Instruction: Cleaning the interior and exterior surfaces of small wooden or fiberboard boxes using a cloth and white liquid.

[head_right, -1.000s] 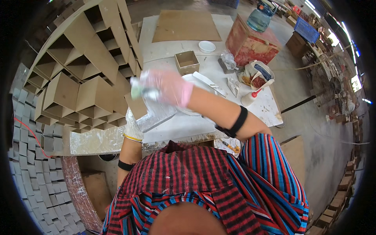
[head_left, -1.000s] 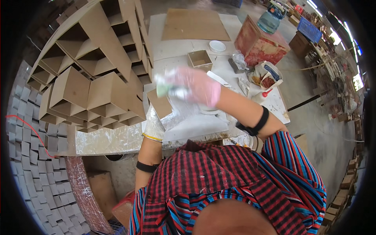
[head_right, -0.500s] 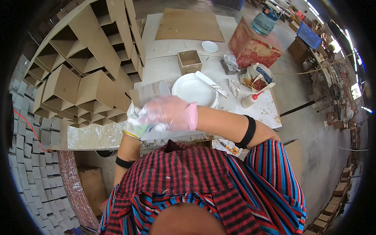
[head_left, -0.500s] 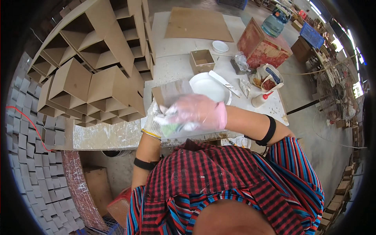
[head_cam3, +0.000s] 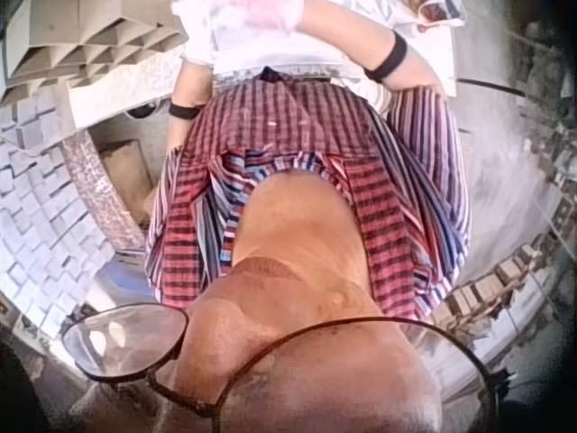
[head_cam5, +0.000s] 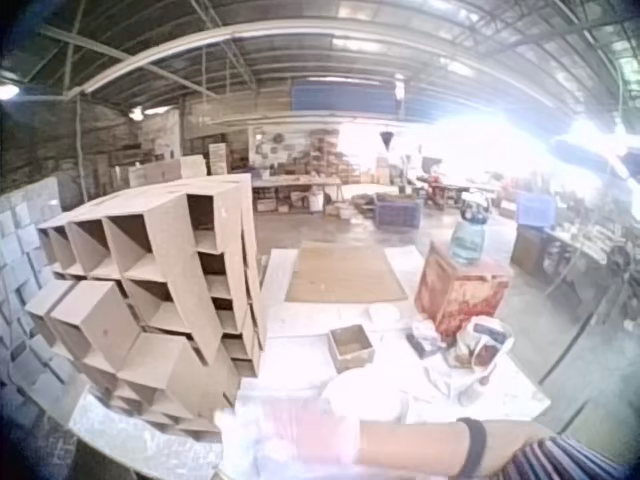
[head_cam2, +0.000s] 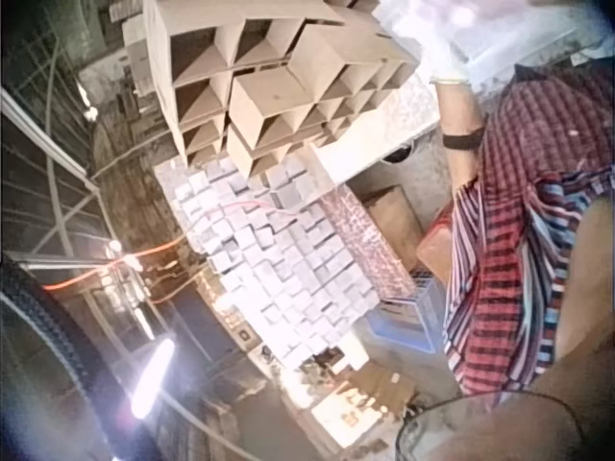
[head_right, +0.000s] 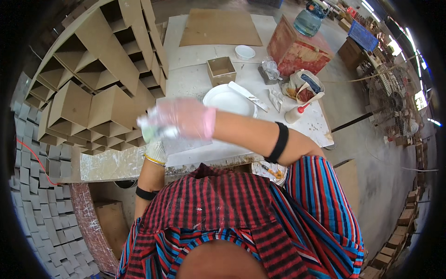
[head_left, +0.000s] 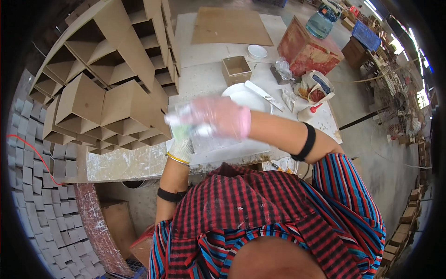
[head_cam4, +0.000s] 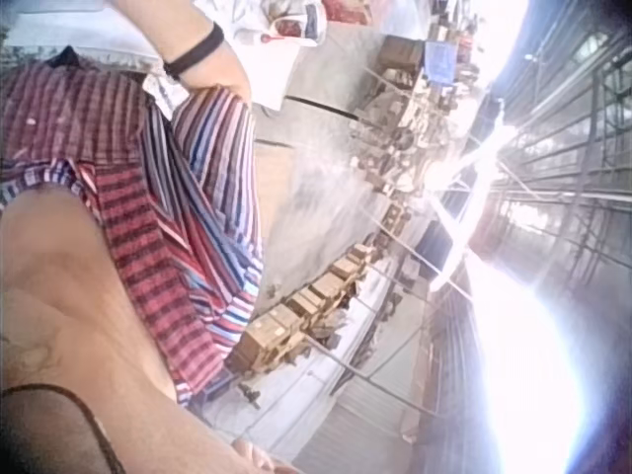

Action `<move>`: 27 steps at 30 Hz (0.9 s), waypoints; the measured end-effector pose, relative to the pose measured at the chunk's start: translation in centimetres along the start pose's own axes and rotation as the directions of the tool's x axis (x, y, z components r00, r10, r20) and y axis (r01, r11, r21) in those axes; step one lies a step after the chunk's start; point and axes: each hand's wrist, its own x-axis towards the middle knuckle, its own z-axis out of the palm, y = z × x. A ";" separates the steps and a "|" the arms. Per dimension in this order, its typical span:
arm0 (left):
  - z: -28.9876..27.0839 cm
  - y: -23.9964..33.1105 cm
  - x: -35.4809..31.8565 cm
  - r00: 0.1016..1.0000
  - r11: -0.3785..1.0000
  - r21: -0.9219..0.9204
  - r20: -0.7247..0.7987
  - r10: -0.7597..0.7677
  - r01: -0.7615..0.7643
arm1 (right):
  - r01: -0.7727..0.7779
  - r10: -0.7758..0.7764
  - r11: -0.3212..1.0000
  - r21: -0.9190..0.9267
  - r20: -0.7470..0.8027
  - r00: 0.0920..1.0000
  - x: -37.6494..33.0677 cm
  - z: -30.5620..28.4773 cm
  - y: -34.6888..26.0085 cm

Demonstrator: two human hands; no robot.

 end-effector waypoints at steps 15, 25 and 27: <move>0.2 1.4 0.9 0.992 0.908 -0.404 0.104 -0.078 0.114 | -0.076 0.065 0.991 0.112 0.097 0.993 -0.3 -2.7 -0.7; 2.0 2.8 -0.5 0.947 0.876 -0.439 -0.141 -0.288 0.201 | -0.314 0.330 0.940 0.133 -0.125 0.936 -0.2 -3.0 4.5; 2.0 3.2 -0.8 0.966 0.871 -0.465 -0.107 -0.234 0.159 | -0.152 0.194 0.951 0.269 -0.138 0.971 -0.7 -3.0 1.7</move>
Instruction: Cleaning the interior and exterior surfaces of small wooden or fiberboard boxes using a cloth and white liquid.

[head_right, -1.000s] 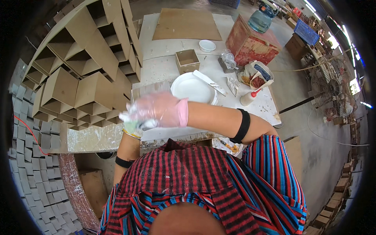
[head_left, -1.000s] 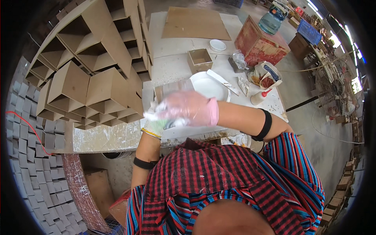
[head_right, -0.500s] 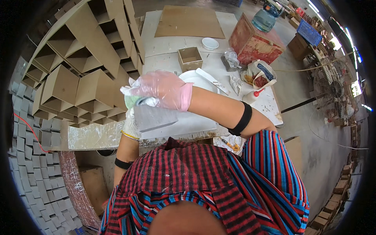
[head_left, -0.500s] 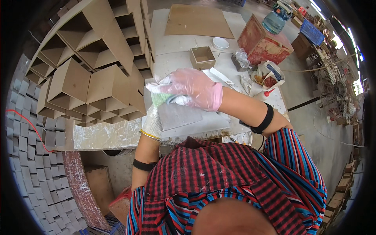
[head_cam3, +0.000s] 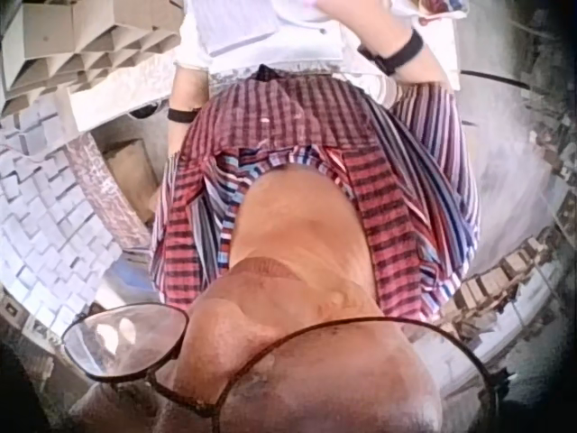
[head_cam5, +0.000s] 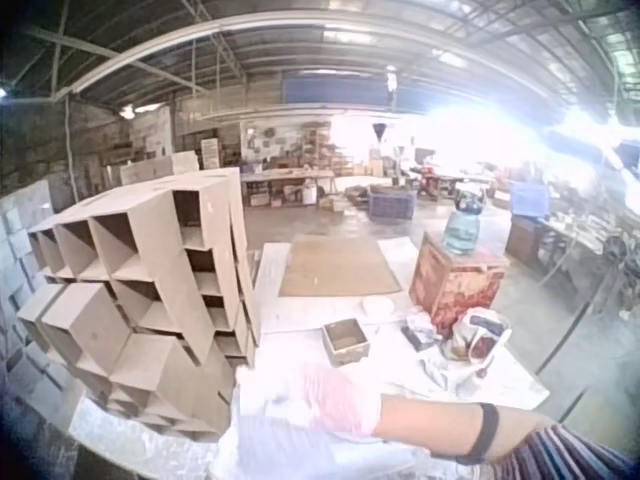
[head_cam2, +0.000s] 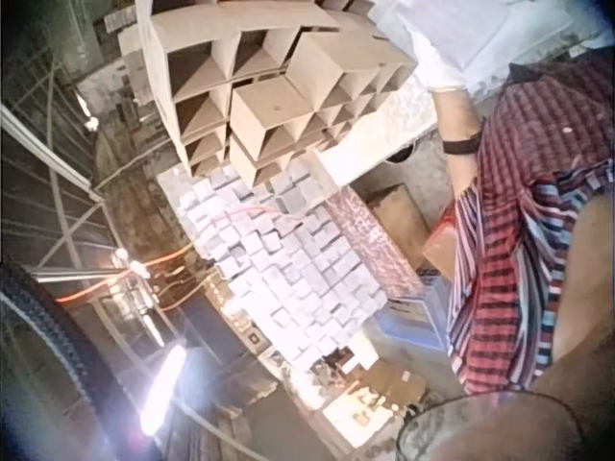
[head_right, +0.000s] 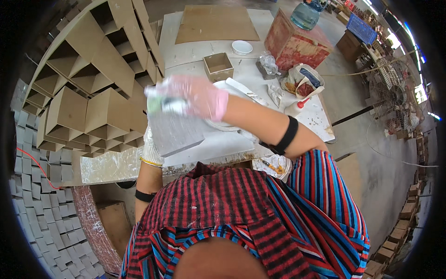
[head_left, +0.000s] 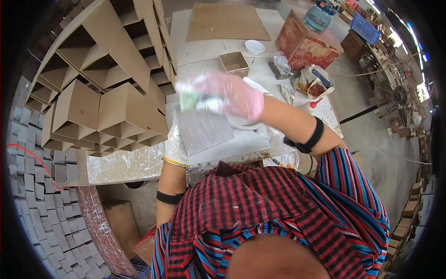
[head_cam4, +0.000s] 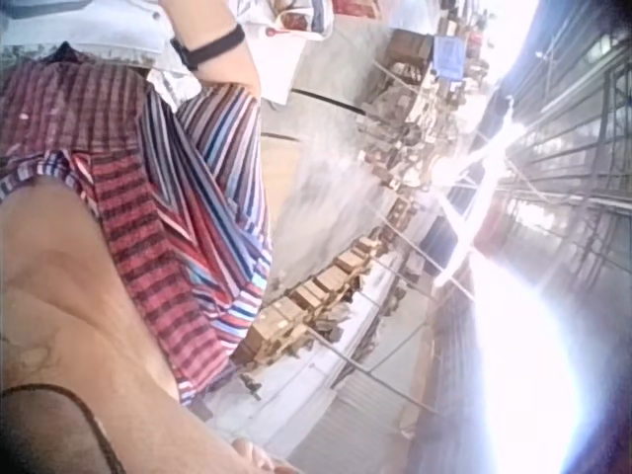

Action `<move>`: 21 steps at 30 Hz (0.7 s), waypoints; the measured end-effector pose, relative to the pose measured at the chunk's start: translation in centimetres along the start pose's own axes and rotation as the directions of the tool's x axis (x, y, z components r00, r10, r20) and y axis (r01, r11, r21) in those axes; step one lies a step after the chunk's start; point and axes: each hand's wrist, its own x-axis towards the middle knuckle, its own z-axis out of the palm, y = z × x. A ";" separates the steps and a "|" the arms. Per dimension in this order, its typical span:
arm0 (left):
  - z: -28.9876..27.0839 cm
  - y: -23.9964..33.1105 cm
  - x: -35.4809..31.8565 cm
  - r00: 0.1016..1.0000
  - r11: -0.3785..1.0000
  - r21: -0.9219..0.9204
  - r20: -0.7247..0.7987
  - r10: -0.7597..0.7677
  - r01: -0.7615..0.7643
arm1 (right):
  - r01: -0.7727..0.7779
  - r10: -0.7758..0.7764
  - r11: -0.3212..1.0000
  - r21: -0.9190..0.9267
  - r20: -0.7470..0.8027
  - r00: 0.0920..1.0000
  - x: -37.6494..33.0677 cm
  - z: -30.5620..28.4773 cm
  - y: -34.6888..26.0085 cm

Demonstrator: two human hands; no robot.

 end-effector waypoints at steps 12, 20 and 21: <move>0.5 -0.1 -0.5 0.999 0.999 -0.038 -0.053 -0.010 0.008 | 0.186 -0.189 0.982 0.045 0.088 0.978 0.0 0.4 -0.6; 1.6 -0.3 -0.7 1.000 1.000 -0.005 0.005 -0.003 0.003 | 0.180 -0.178 0.982 -0.064 0.037 0.983 0.7 3.0 3.8; 1.7 -0.2 -0.8 1.000 1.000 -0.001 0.002 0.001 -0.001 | 0.140 -0.139 0.989 -0.041 0.028 0.990 1.0 2.3 3.5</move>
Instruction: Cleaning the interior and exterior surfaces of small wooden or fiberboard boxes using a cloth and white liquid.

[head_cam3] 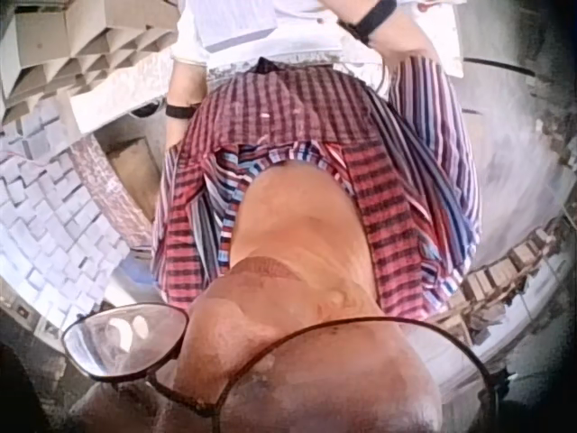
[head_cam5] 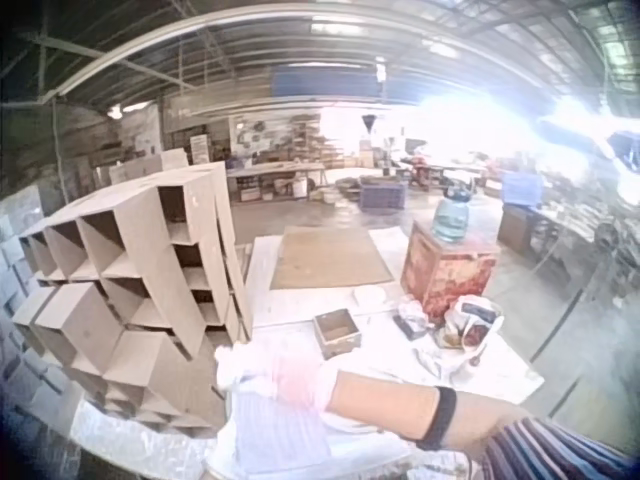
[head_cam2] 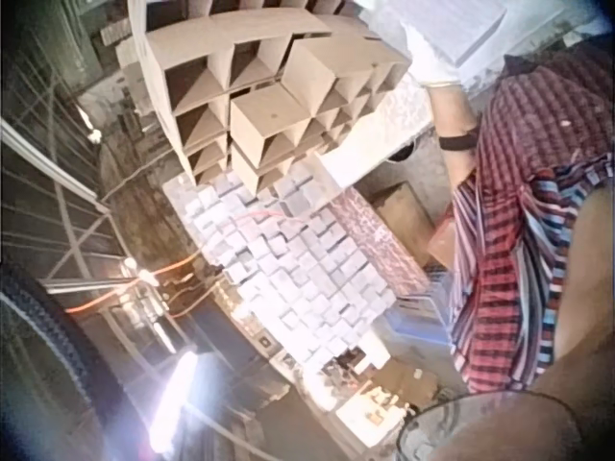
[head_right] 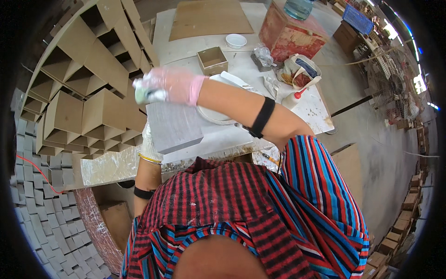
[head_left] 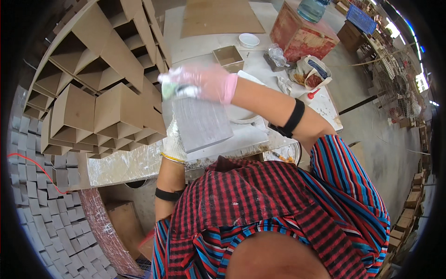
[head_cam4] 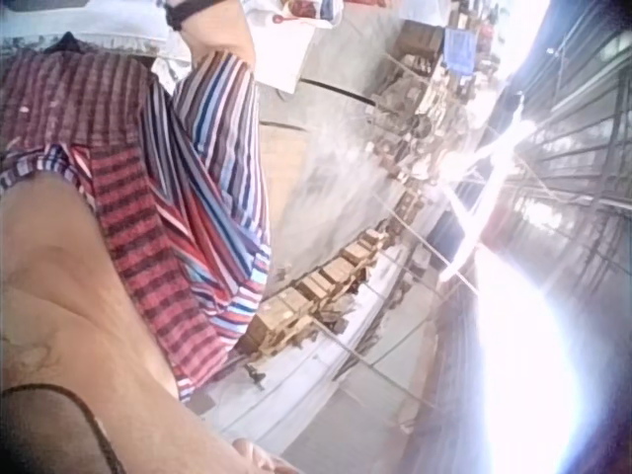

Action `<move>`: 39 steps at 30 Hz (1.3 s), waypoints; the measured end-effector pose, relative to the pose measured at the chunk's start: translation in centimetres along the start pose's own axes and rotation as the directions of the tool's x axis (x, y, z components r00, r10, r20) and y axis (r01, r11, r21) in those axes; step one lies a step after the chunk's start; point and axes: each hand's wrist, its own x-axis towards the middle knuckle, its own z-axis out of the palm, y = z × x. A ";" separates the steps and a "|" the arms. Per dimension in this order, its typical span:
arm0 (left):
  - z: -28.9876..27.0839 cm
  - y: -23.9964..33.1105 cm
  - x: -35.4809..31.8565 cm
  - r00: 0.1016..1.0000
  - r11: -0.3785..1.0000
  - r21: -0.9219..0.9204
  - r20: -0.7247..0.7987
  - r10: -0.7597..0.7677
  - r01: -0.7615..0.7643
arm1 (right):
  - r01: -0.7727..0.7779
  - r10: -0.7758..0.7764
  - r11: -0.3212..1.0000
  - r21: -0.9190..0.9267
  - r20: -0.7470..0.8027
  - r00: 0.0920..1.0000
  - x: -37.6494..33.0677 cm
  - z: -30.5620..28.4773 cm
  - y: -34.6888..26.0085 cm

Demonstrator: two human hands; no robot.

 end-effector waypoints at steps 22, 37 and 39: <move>0.2 -1.4 3.6 0.917 0.814 0.429 0.253 0.308 -0.392 | -0.535 0.712 0.687 0.492 -0.308 0.631 -3.8 -7.9 -1.3; 4.7 0.0 3.7 0.994 0.970 -0.227 0.043 0.103 -0.091 | -0.607 0.884 0.466 0.643 -0.309 0.351 -4.0 -8.2 -9.1; 0.4 -0.4 6.4 0.888 0.932 -0.361 0.413 0.202 -0.044 | -0.599 0.829 0.556 0.576 -0.327 0.455 -3.8 -7.7 -8.8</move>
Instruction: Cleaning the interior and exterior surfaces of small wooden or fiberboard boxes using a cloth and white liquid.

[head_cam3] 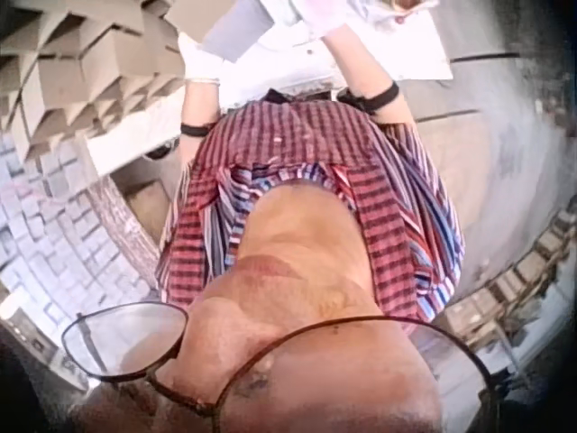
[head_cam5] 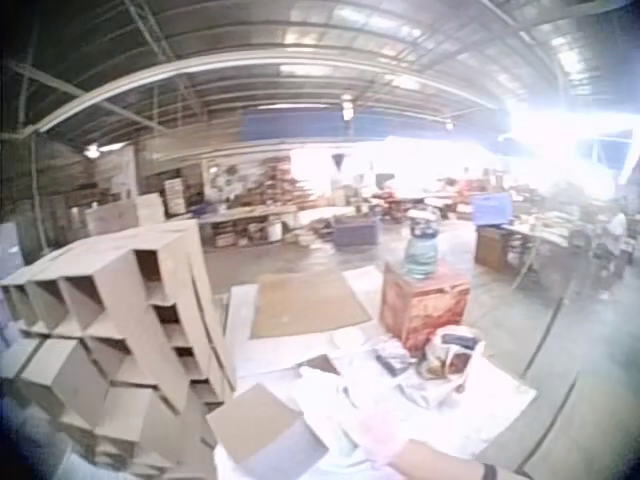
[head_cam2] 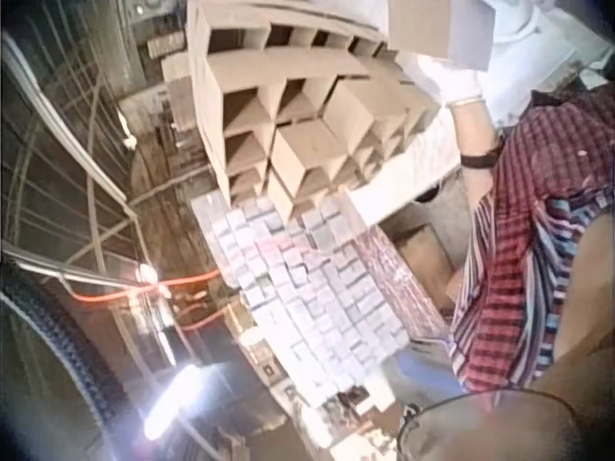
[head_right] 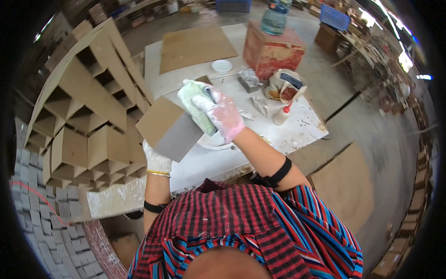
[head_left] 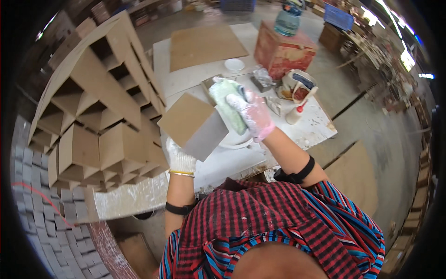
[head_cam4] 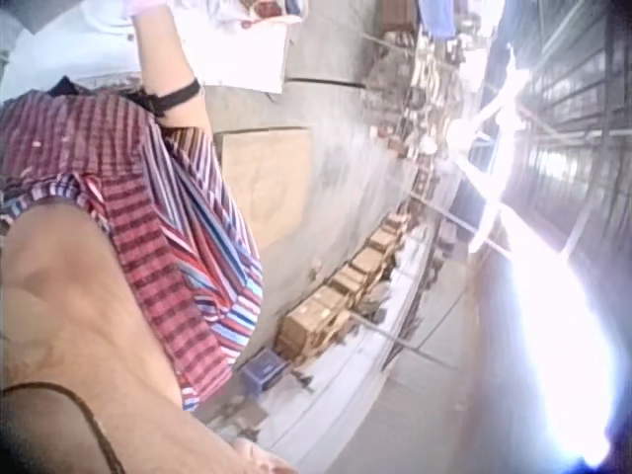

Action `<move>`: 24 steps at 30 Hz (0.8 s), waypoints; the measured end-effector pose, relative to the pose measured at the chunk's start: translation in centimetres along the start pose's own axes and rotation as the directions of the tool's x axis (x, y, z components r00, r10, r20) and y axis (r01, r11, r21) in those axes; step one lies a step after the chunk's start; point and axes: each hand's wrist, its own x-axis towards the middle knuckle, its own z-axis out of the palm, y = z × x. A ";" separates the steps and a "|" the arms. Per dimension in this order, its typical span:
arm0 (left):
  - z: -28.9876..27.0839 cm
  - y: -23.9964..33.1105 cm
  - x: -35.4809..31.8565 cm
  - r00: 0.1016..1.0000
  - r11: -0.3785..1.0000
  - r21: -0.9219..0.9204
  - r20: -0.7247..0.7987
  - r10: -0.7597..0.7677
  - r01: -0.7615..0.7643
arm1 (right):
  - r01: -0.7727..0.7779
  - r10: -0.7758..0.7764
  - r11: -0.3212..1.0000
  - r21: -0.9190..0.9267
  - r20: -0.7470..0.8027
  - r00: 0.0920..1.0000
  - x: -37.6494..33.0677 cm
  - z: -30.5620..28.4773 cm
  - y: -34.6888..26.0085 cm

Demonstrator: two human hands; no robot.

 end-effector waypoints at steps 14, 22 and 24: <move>-1.2 0.7 0.4 0.981 0.955 0.237 -0.036 0.193 -0.179 | 0.665 -0.190 0.447 -0.598 0.663 0.724 -1.6 5.2 2.0; 2.8 0.6 0.0 0.963 0.969 0.151 -0.159 0.217 -0.193 | 0.629 -0.530 0.680 -0.378 0.340 0.777 1.8 3.0 5.4; 1.9 0.0 0.6 0.955 0.974 0.040 -0.192 0.227 -0.224 | 0.678 -0.506 0.522 -0.517 0.452 0.734 -0.7 4.0 4.9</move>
